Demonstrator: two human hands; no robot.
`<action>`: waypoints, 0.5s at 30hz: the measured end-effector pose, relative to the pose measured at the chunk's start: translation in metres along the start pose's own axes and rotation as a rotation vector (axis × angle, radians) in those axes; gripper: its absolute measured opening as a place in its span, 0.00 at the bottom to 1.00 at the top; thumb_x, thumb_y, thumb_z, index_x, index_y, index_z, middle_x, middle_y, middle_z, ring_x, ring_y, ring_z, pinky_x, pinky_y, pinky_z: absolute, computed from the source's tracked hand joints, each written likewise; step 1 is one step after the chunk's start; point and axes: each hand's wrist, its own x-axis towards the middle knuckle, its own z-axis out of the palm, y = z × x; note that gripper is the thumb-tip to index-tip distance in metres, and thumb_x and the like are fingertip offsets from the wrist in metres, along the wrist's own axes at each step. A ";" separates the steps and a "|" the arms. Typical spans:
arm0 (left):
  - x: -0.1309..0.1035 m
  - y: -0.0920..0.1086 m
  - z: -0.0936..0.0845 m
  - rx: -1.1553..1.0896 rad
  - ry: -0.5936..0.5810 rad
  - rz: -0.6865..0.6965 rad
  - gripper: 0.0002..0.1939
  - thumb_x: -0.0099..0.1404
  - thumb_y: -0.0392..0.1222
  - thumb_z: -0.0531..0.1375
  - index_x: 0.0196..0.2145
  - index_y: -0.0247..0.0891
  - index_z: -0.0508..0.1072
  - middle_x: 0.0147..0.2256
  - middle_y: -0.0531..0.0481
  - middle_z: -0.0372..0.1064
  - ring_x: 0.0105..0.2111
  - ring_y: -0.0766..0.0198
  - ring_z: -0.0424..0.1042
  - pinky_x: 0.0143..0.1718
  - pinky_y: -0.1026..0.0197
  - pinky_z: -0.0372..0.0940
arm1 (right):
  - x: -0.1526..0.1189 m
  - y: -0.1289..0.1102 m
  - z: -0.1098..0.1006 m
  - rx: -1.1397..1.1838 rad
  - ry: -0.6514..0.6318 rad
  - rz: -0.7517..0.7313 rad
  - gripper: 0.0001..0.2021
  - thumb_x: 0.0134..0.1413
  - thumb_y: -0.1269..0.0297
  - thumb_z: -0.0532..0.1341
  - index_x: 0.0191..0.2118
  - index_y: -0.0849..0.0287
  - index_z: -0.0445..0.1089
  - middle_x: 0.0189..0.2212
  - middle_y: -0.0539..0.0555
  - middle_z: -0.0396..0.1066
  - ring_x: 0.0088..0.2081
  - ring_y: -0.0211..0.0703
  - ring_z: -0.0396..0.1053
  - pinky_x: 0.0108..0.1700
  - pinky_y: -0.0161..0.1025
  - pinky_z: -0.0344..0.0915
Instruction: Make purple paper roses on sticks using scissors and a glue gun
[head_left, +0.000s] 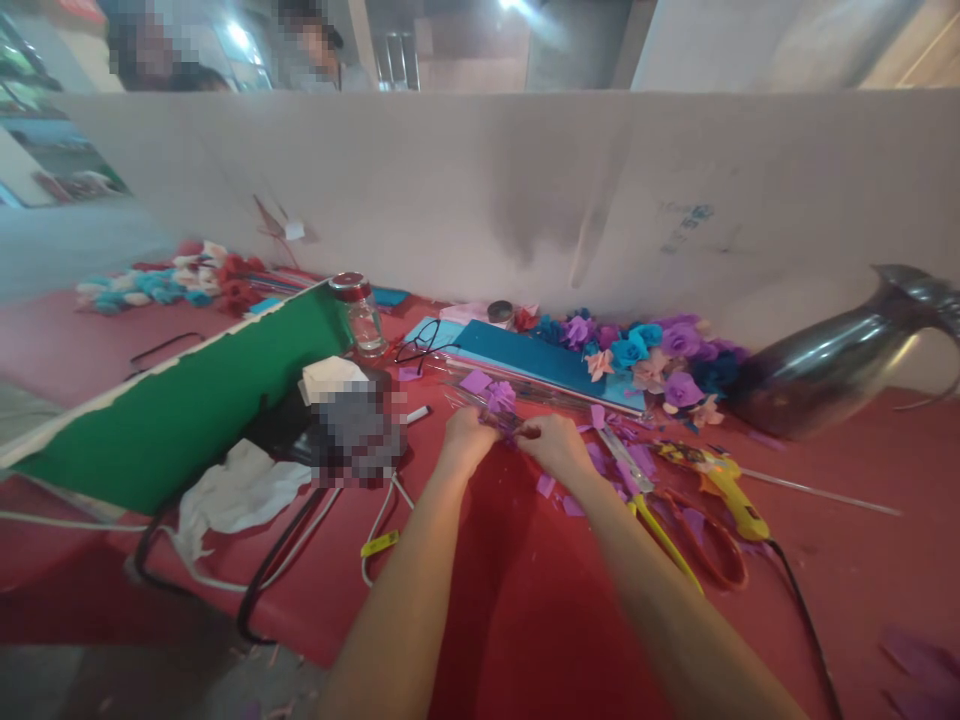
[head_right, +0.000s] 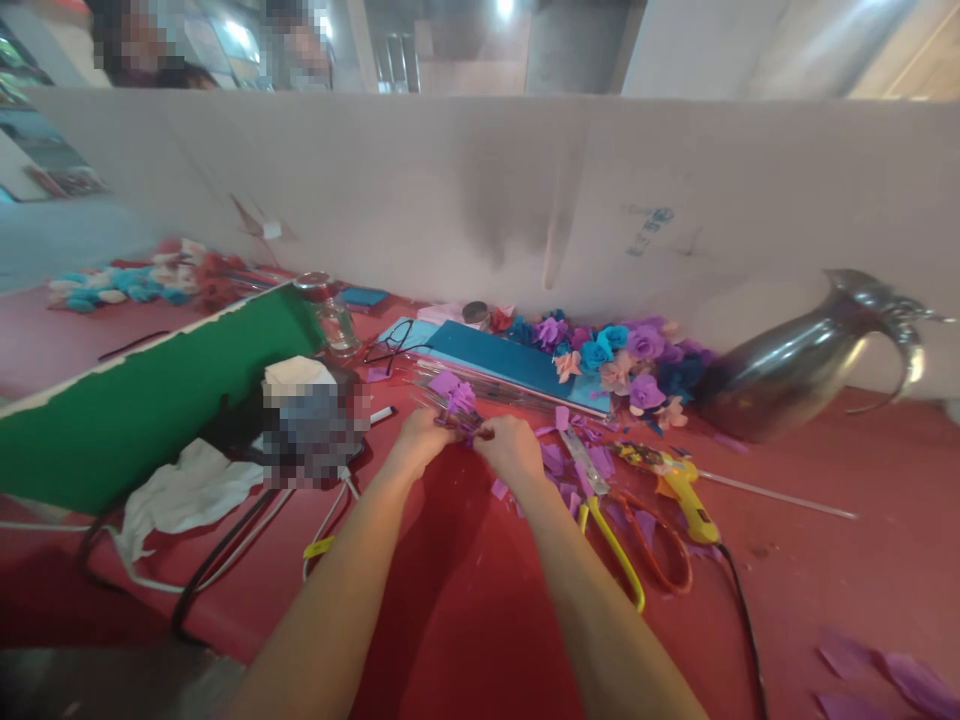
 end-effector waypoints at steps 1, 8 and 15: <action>-0.001 0.001 0.000 -0.002 0.004 0.002 0.10 0.44 0.33 0.67 0.29 0.36 0.76 0.30 0.45 0.77 0.34 0.56 0.74 0.34 0.62 0.64 | 0.001 0.001 0.001 0.005 0.001 -0.003 0.09 0.48 0.65 0.61 0.34 0.52 0.79 0.32 0.49 0.79 0.36 0.42 0.74 0.34 0.31 0.62; -0.002 0.001 -0.001 -0.002 -0.013 -0.009 0.12 0.43 0.30 0.65 0.29 0.36 0.76 0.30 0.46 0.76 0.33 0.57 0.74 0.32 0.63 0.64 | 0.000 0.001 0.001 0.010 0.014 -0.009 0.09 0.48 0.65 0.60 0.33 0.53 0.79 0.30 0.50 0.79 0.35 0.43 0.74 0.33 0.32 0.62; 0.002 -0.003 0.004 -0.032 -0.012 0.017 0.09 0.46 0.33 0.65 0.29 0.36 0.77 0.31 0.47 0.77 0.34 0.58 0.74 0.34 0.63 0.64 | -0.006 -0.007 -0.003 -0.017 0.019 -0.011 0.11 0.47 0.67 0.58 0.33 0.53 0.78 0.31 0.51 0.78 0.36 0.43 0.73 0.34 0.32 0.61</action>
